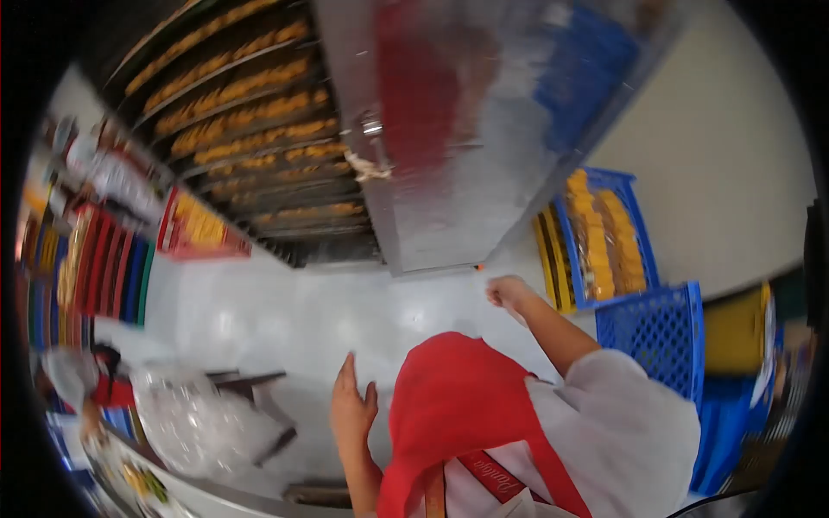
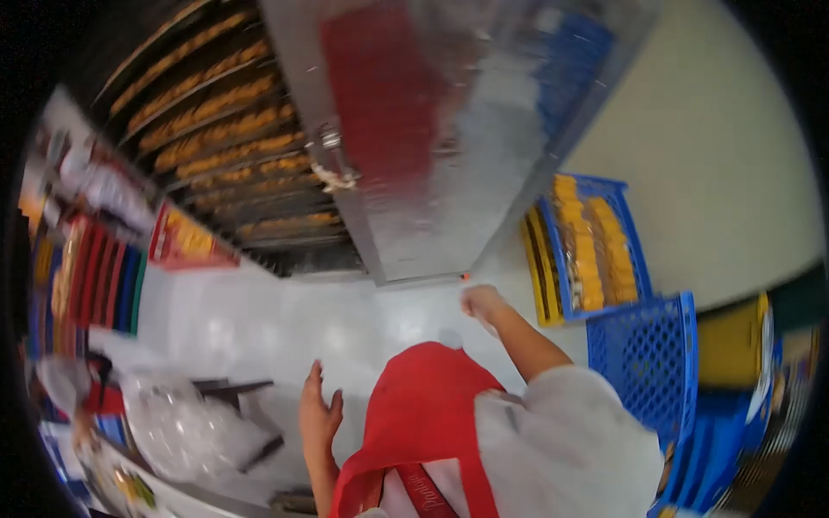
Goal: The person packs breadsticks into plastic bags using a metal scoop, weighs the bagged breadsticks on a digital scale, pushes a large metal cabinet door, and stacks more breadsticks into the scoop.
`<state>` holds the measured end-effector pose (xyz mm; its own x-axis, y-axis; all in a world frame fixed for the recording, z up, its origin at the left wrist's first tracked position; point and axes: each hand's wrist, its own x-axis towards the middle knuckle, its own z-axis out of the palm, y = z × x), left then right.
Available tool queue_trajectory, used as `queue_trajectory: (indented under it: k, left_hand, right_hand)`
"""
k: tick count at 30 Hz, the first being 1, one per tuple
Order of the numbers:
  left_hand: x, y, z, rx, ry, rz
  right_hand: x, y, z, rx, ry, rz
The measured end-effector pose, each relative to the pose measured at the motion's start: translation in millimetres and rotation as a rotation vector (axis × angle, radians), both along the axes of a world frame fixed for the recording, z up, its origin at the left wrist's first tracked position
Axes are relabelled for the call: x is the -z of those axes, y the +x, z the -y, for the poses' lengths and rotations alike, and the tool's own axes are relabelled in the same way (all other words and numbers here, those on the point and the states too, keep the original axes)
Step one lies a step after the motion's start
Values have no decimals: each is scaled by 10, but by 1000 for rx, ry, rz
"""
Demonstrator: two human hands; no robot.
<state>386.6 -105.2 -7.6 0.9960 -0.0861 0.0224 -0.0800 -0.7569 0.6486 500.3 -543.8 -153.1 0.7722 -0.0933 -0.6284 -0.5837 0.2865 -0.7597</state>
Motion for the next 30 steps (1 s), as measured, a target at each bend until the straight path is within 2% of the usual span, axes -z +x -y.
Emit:
queue_trajectory:
  k: [1,2,4,6,8,10,12,13,16,19,24,27,30]
  left_hand:
    - [-30,68,165,17,-56,-27]
    - [-63,148,313,26,-109,-51]
    - [-87,204,470,130,-153,-45]
    - [-11,168,444,94,-136,-51]
    - [22,222,351,135,-127,-43]
    - [21,231,178,59,-83,-105]
    - [41,285,23,102,-47,-111]
    - [67,318,-23,106,-23,-118]
    - [159,510,-72,233,8,-86]
    - [107,740,19,349,75,-51]
    - [-39,999,636,486,97,-40]
    - [-88,1025,1221,574,85,-69]
    - [-141,1025,1929,635,29,7]
  right_hand:
    - [97,7,149,0,-116,-108]
    - [-48,-37,157,138,-106,-125]
    - [-16,-62,306,111,-21,-174]
    - [-45,-35,255,91,7,-234]
    - [-92,154,171,70,-4,-240]
    - [-160,135,132,123,-2,-249]
    - [-257,184,152,171,-31,-46]
    - [-394,151,83,247,-66,-82]
    - [-625,-177,-43,297,-98,-179]
    - [-483,-693,120,306,-154,-241]
    - [-210,-1526,792,452,-6,-204]
    - [-336,-1678,1146,565,8,-175]
    - [-493,-1758,1580,652,-14,-134]
